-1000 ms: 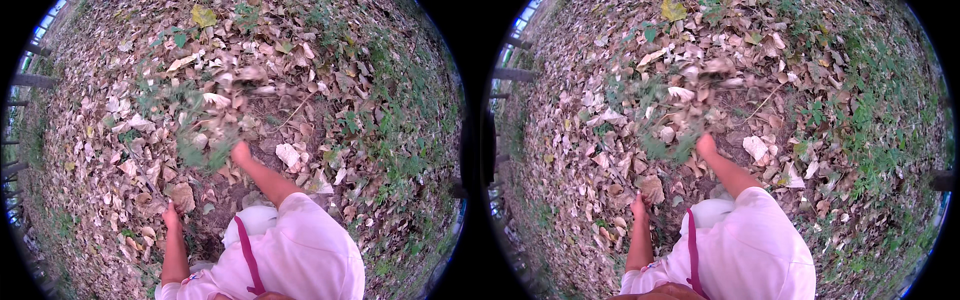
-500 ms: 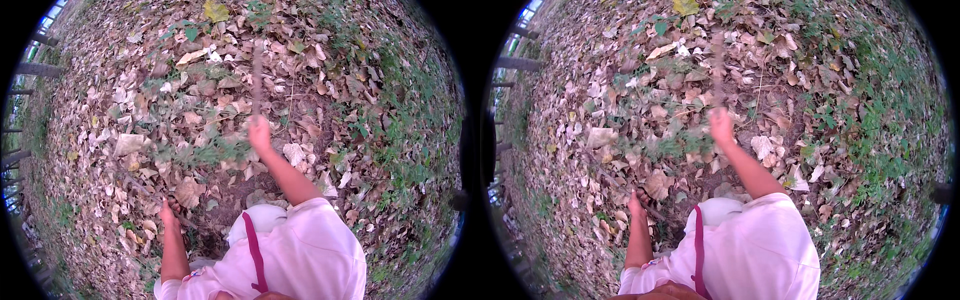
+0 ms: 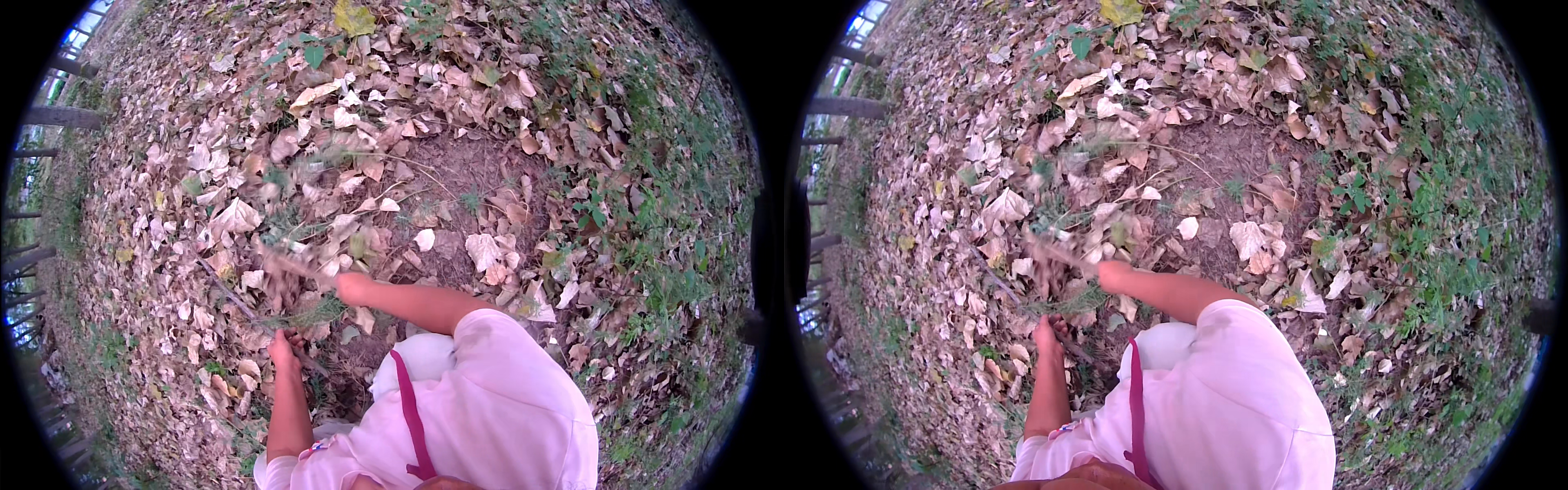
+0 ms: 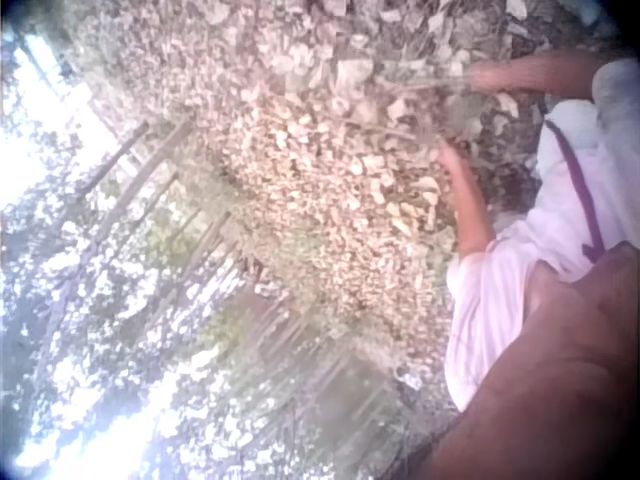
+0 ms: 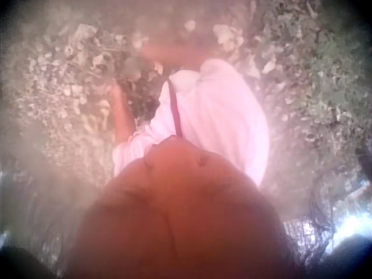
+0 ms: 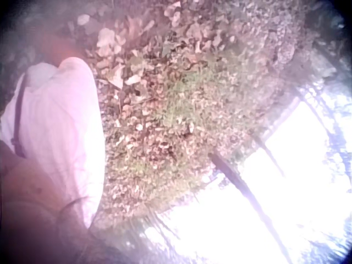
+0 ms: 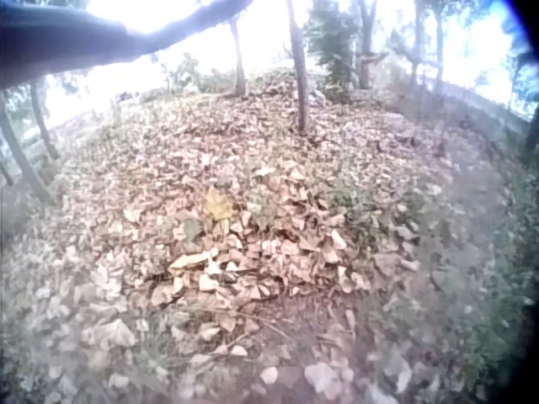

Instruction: The person uses a long stick to push aside dry leaves and uproot green weeds from the ground. They repeatedly clear the leaf layer, pull out weeds by hand, and toss them aside, continuing this process across the area.

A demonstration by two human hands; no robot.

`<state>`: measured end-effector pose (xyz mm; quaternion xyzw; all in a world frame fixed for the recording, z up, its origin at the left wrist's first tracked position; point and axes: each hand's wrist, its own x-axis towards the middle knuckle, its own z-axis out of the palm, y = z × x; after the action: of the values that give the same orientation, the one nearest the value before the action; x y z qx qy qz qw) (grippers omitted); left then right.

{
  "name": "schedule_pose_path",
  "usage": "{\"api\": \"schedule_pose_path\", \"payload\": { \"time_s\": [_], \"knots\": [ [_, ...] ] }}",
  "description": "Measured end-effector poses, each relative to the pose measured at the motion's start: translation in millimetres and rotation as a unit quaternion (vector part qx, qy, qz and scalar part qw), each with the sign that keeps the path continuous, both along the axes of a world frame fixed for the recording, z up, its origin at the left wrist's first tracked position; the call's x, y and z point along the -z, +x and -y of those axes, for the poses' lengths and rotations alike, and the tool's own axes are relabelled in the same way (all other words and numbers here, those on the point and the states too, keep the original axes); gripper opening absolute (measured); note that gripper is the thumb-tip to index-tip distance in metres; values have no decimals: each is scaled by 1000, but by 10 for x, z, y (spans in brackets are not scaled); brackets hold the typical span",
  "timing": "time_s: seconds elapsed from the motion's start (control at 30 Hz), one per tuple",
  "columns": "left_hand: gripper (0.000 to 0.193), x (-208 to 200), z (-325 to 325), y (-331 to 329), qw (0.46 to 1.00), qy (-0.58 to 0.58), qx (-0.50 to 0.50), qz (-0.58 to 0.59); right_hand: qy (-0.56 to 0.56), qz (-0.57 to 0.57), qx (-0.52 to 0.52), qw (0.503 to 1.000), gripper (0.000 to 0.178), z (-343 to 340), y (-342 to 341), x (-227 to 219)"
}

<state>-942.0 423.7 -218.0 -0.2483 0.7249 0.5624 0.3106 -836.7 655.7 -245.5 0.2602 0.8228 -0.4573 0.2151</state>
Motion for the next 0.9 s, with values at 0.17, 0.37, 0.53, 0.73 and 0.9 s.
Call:
{"api": "schedule_pose_path", "payload": {
  "time_s": [0.17, 0.37, 0.53, 0.73, 0.9],
  "knots": [
    [27, -105, 41, -26, 998, -39, -34, -25, -81, -205, -70, 973, 24, 26, -86, -662],
    [30, -115, 39, -1, 999, -23, -25, -28, -216, -238, 376, 869, 50, -1489, 342, -1434],
    [27, -42, 54, -9, 1000, -11, -18, -21, 49, -374, 627, 682, 47, -2749, 1341, -1063],
    [30, -9, 75, 38, 1000, -8, 6, -13, 194, -268, 824, 461, 38, -3567, 2581, 63],
    [29, 80, -43, 83, 1000, 0, 22, 16, 207, -215, 673, 677, 31, -3495, 2030, 494]
  ]
}}
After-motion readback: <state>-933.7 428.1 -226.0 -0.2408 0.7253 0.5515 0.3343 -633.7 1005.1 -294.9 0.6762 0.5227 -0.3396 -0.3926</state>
